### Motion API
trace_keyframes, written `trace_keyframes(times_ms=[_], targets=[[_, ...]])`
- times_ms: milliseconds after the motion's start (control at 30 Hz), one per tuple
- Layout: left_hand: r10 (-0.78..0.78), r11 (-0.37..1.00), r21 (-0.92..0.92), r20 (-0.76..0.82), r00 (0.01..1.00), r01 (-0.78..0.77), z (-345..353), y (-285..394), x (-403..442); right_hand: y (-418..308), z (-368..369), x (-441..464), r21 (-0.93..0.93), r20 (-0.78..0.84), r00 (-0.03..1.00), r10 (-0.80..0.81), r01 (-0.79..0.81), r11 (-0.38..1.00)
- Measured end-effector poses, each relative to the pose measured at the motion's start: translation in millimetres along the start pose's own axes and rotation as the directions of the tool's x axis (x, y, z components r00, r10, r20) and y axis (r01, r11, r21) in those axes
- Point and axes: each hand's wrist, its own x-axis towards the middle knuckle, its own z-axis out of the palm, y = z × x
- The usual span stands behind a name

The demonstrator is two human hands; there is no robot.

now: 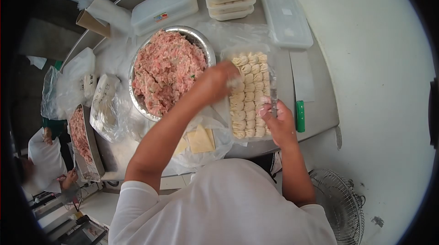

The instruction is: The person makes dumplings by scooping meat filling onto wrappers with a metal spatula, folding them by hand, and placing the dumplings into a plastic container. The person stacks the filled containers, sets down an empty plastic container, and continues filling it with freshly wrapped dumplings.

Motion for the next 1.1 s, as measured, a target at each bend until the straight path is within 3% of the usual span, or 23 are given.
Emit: trace_keyframes(times_ms=[33,133,167,267,300,367,567,633,700,800,900,967,1100], targets=[[-0.096,0.995,0.040,-0.011,0.995,0.096,-4,-11,14,5,-6,4,-0.065,-0.059,0.997,-0.057,0.053,0.996],[-0.104,0.988,0.122,0.035,0.994,0.099,-6,-31,42,11,-23,6,-0.096,-0.165,0.985,-0.051,0.035,0.995],[-0.169,0.980,0.127,0.132,0.977,0.153,-3,-35,50,13,-27,5,-0.094,-0.169,0.985,-0.047,0.032,0.995],[-0.173,0.965,0.230,0.189,0.967,0.128,12,-44,53,22,-34,4,-0.089,-0.231,0.972,-0.047,0.027,0.996],[-0.171,0.966,0.227,0.195,0.966,0.126,13,-45,57,26,-36,4,-0.172,-0.258,0.961,-0.102,0.058,0.983],[-0.250,0.916,0.388,0.364,0.897,0.098,10,-50,64,31,-38,5,-0.252,-0.279,0.948,-0.156,0.084,0.964],[-0.222,0.954,0.292,0.555,0.802,0.062,-2,-47,83,28,-37,7,-0.252,-0.326,0.941,-0.084,-0.001,0.968],[-0.231,0.950,0.305,0.548,0.804,0.066,-1,-47,83,32,-35,7,-0.312,-0.329,0.927,-0.182,0.075,0.947],[-0.244,0.945,0.317,0.534,0.809,0.076,2,-47,82,29,-32,6,-0.325,-0.327,0.928,-0.177,0.066,0.943],[-0.240,0.945,0.305,0.399,0.885,0.119,10,-47,82,27,-30,7,-0.361,-0.319,0.930,-0.184,0.060,0.931],[-0.151,0.953,0.303,0.510,0.847,-0.013,8,-46,89,25,-29,6,-0.400,-0.301,0.931,-0.205,0.072,0.914],[-0.236,0.943,0.333,0.656,0.717,0.006,-5,-32,98,25,-29,3,-0.421,-0.286,0.934,-0.215,0.079,0.904],[-0.267,0.936,0.349,0.619,0.739,0.045,14,-39,117,35,-30,6,-0.432,-0.279,0.925,-0.260,0.121,0.894]])
